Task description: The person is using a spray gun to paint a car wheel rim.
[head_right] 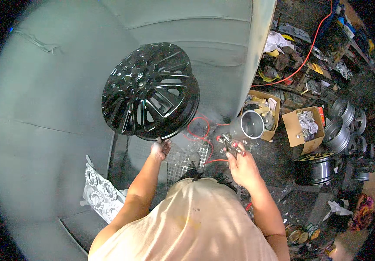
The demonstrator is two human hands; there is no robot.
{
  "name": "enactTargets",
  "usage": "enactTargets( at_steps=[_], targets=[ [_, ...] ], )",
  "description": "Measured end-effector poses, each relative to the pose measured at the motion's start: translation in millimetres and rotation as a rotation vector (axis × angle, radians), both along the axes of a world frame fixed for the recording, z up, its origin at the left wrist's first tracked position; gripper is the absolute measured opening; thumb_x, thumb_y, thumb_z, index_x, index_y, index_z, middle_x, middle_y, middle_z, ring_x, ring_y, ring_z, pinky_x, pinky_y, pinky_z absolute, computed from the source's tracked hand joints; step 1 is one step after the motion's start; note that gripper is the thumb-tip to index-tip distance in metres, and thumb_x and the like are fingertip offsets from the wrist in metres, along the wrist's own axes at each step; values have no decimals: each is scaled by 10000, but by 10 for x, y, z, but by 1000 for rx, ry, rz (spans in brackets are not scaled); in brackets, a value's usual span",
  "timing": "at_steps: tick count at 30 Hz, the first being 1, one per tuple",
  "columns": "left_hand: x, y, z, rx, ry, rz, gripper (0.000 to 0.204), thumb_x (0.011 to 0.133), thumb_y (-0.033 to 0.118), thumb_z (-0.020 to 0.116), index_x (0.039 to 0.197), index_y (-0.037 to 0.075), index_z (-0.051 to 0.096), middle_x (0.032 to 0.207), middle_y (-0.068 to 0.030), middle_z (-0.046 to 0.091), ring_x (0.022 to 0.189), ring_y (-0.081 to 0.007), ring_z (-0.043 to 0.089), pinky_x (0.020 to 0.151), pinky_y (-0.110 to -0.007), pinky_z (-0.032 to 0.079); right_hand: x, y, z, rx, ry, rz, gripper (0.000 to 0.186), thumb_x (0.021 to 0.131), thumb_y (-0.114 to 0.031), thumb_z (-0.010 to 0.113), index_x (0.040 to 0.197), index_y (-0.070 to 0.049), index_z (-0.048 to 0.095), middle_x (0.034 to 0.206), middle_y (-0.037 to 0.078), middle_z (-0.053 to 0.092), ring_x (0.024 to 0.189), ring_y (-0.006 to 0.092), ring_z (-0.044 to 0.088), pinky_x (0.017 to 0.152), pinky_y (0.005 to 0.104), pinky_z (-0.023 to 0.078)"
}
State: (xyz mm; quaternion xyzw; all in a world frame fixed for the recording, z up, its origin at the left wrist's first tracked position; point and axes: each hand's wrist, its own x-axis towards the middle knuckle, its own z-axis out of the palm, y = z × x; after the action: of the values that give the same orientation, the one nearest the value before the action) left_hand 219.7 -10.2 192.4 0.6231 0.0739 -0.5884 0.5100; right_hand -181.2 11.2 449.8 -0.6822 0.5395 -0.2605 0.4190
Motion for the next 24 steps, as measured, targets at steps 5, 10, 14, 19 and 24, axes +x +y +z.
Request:
enactTargets(
  at_steps=[5, 10, 14, 19, 24],
  targets=[
    [169, 36, -2, -13, 0, 172, 298, 1053, 387, 466, 1107, 124, 596, 944, -38, 672, 884, -211, 687, 757, -369, 569, 186, -198, 460, -26, -43, 132, 280, 983, -85, 520, 1252, -11, 540, 1017, 195, 658, 865, 371, 670, 776, 432, 524],
    [538, 132, -176, -131, -5, 233, 223, 1038, 305, 528, 987, 97, 590, 839, -48, 652, 753, -210, 659, 752, -384, 597, 703, -589, 917, -314, 55, 257, 355, 984, -124, 533, 1330, -66, 482, 1036, 248, 651, 995, 446, 627, 833, 498, 502],
    [869, 159, -135, -133, -59, 155, 181, 1040, 258, 532, 1044, 79, 560, 831, -29, 619, 723, -201, 618, 761, -387, 598, 1260, -976, 1229, -393, 127, 334, 329, 975, -111, 533, 1286, -26, 470, 908, 280, 640, 917, 492, 604, 782, 538, 477],
    [1109, 163, -92, -146, -77, 79, 194, 1039, 239, 534, 1127, 67, 518, 972, -61, 632, 821, -211, 629, 753, -378, 592, 1707, -1108, 1176, -371, 143, 402, 270, 977, -118, 533, 1214, 0, 483, 877, 281, 610, 863, 506, 574, 730, 521, 457],
    [1240, 219, -187, -139, -80, 73, 322, 1014, 260, 583, 1251, 66, 481, 1090, -75, 612, 929, -242, 646, 781, -354, 606, 1749, -830, 1280, -296, 201, 538, 291, 972, -101, 523, 1237, -8, 446, 882, 293, 624, 888, 504, 592, 755, 532, 464]
  ],
)
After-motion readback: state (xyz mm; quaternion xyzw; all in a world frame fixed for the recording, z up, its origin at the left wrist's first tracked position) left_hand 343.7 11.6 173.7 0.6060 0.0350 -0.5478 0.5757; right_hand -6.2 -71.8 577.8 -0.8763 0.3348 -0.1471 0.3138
